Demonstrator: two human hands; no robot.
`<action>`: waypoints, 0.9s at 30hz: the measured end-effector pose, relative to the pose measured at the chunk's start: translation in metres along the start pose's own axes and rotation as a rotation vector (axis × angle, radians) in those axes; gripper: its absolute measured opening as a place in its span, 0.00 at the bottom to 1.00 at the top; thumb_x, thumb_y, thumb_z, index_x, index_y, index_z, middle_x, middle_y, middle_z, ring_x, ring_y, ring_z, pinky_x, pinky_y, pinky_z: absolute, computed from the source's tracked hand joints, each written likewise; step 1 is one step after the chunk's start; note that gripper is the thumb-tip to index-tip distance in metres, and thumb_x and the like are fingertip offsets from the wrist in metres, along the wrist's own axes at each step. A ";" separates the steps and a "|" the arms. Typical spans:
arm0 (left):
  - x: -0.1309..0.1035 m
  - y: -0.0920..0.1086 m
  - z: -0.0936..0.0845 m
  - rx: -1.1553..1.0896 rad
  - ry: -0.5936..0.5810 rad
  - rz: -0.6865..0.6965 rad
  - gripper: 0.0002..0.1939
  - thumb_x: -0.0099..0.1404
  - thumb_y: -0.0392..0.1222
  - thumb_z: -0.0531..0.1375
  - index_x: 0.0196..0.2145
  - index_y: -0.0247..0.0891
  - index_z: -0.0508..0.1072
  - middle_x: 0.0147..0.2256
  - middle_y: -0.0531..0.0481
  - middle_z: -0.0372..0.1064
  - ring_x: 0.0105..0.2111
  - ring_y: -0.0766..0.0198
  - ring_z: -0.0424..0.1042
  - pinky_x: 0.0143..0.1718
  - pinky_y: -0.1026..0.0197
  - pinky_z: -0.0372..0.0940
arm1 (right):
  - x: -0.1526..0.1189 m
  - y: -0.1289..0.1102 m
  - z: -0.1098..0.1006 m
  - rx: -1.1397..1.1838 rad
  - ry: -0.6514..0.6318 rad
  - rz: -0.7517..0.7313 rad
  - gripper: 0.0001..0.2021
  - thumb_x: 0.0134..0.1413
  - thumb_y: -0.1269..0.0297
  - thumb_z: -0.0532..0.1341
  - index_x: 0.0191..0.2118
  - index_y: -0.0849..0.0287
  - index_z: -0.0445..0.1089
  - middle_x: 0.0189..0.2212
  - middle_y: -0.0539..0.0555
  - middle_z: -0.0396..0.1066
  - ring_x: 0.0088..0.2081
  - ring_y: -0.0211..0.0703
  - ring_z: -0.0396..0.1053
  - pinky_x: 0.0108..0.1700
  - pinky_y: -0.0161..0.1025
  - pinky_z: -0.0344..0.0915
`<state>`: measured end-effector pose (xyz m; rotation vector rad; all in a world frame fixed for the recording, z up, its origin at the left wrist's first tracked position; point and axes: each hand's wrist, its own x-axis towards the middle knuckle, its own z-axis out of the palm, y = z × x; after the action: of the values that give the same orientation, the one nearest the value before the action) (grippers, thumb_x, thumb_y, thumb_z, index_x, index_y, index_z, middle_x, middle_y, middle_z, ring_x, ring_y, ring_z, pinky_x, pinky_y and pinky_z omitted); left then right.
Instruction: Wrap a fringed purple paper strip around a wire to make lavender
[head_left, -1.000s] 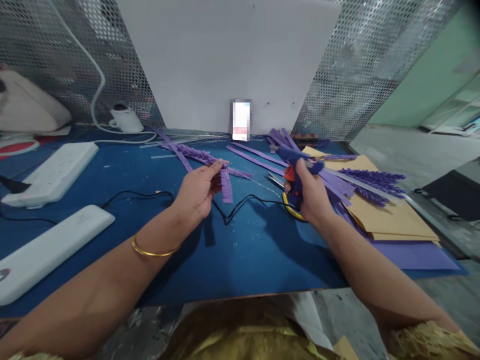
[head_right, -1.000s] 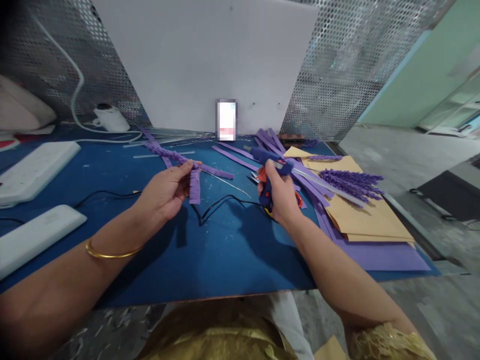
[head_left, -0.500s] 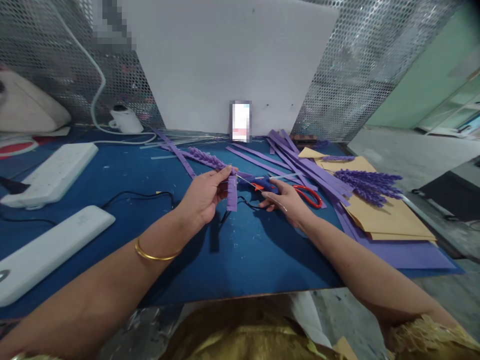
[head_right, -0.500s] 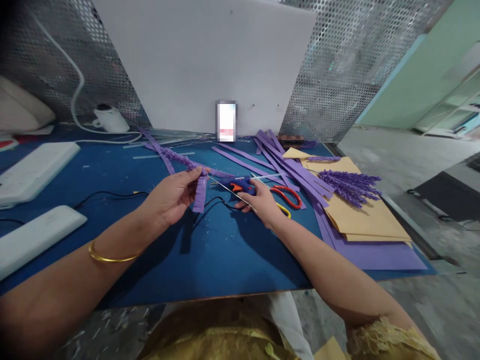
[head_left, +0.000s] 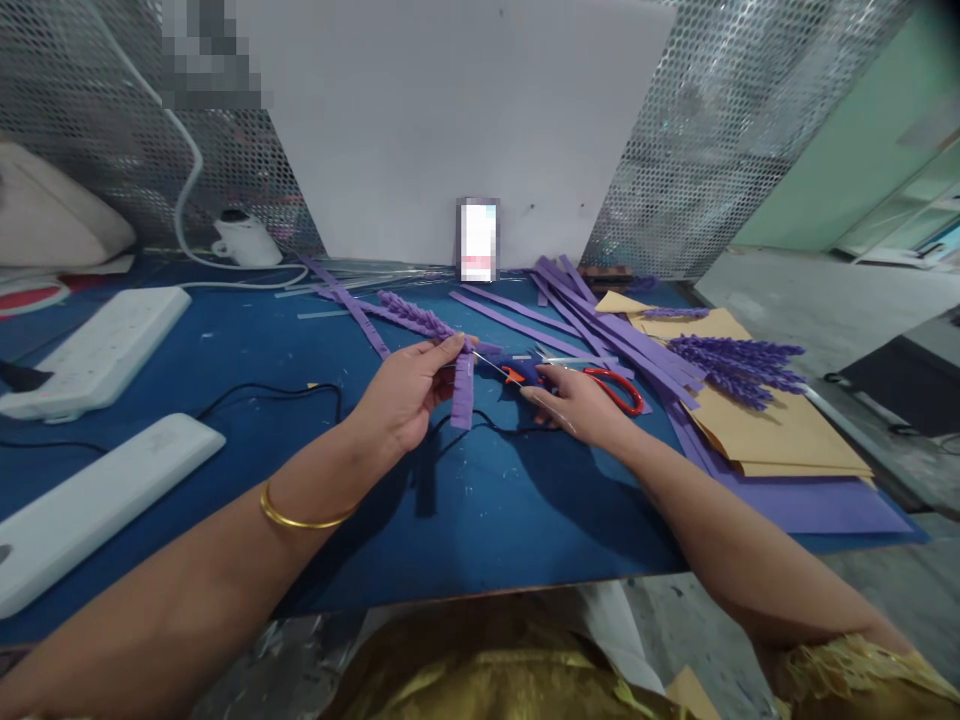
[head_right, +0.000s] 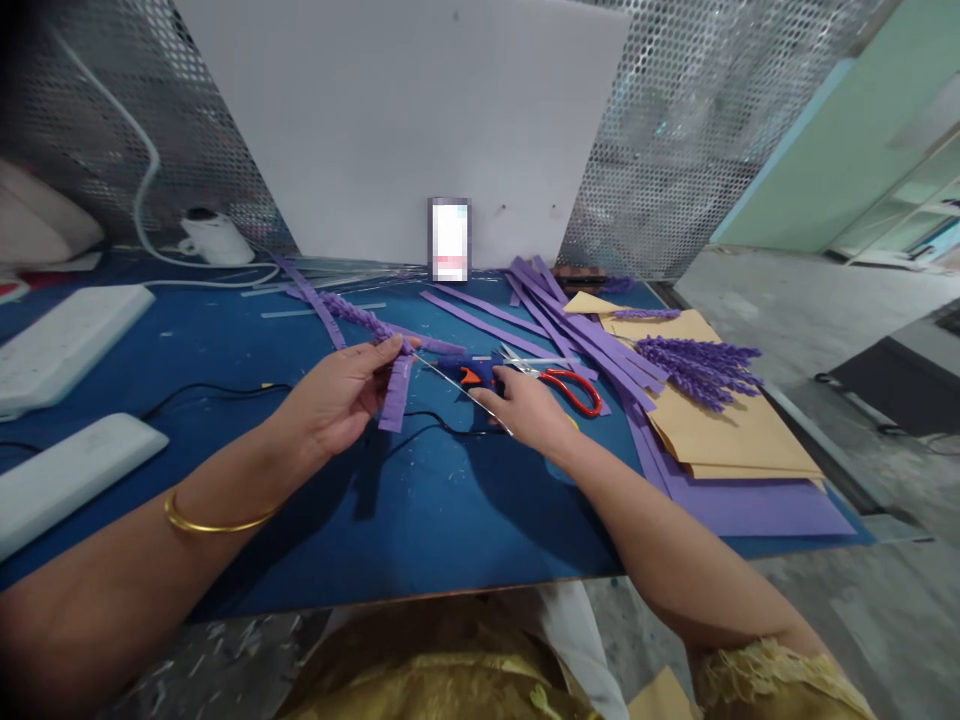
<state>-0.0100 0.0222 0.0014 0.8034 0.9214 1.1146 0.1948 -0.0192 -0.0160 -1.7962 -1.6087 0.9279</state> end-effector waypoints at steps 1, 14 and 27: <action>-0.001 0.000 0.001 0.006 -0.006 0.003 0.09 0.56 0.40 0.71 0.33 0.34 0.82 0.29 0.49 0.75 0.26 0.69 0.68 0.28 0.68 0.65 | 0.002 0.002 -0.004 -0.189 0.095 -0.056 0.16 0.61 0.53 0.61 0.44 0.61 0.76 0.26 0.55 0.72 0.30 0.48 0.73 0.30 0.40 0.65; -0.040 -0.024 0.017 0.336 -0.427 -0.213 0.13 0.53 0.50 0.72 0.31 0.37 0.83 0.32 0.47 0.77 0.29 0.67 0.68 0.33 0.63 0.62 | -0.008 0.000 0.004 0.755 -0.348 -0.278 0.15 0.51 0.54 0.70 0.39 0.60 0.78 0.25 0.48 0.68 0.23 0.31 0.56 0.24 0.31 0.54; -0.040 -0.024 0.019 0.270 -0.294 -0.208 0.13 0.47 0.46 0.75 0.29 0.37 0.83 0.30 0.47 0.77 0.30 0.65 0.70 0.34 0.63 0.64 | -0.005 0.004 0.003 1.028 -0.517 -0.248 0.17 0.44 0.68 0.73 0.42 0.57 0.76 0.38 0.50 0.77 0.35 0.36 0.73 0.34 0.31 0.70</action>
<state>0.0096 -0.0239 -0.0042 1.0358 0.8922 0.6772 0.1946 -0.0244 -0.0206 -0.6636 -1.1775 1.7529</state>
